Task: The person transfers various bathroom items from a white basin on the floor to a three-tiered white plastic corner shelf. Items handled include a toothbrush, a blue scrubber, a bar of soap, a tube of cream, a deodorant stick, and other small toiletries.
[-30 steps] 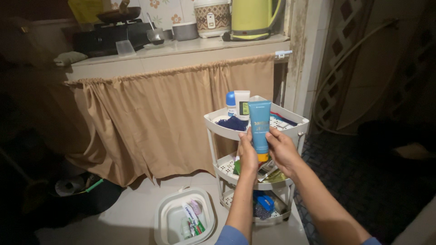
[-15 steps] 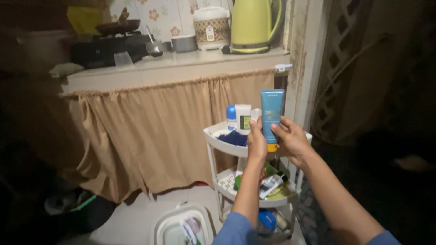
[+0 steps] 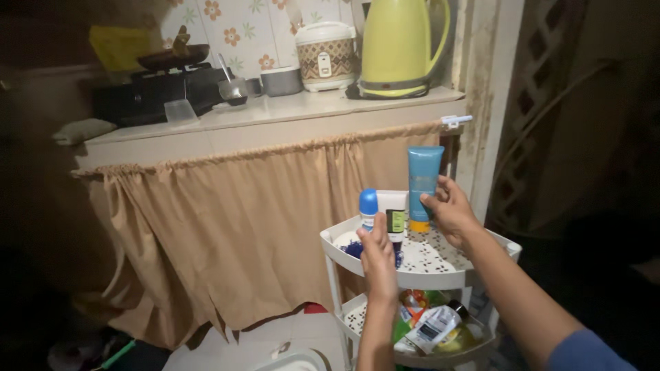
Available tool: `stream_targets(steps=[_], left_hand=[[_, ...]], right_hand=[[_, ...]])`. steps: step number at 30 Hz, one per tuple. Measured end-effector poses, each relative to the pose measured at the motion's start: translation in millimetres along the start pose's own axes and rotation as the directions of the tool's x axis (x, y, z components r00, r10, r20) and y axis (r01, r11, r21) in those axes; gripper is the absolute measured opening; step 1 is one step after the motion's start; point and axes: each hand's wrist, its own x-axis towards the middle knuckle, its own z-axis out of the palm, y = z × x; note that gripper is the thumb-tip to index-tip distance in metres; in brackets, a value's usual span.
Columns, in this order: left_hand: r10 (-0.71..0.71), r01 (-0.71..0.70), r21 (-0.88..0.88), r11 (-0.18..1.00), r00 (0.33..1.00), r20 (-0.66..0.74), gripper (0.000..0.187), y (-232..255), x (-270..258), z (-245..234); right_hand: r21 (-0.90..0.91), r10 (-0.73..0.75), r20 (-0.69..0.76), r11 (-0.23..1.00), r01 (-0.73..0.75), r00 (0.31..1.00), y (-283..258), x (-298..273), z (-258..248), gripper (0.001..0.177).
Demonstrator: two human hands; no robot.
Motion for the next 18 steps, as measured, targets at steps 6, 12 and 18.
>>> stream_targets(steps=[6,12,18], left_hand=[[-0.067,0.070,0.027,0.997,0.993,-0.095,0.081,14,1,-45],[-0.063,0.064,0.005,0.998,0.995,-0.081,0.083,2,4,-62],[-0.088,0.090,0.026,0.996,0.993,-0.076,0.082,-5,5,-64]], right_hand=[[-0.121,0.048,0.027,0.992,-0.044,0.998,38,34,8,0.056],[-0.160,0.239,0.059,0.961,-0.228,0.969,53,42,24,0.051],[-0.152,0.233,0.065,0.963,-0.221,0.970,71,47,24,0.048]])
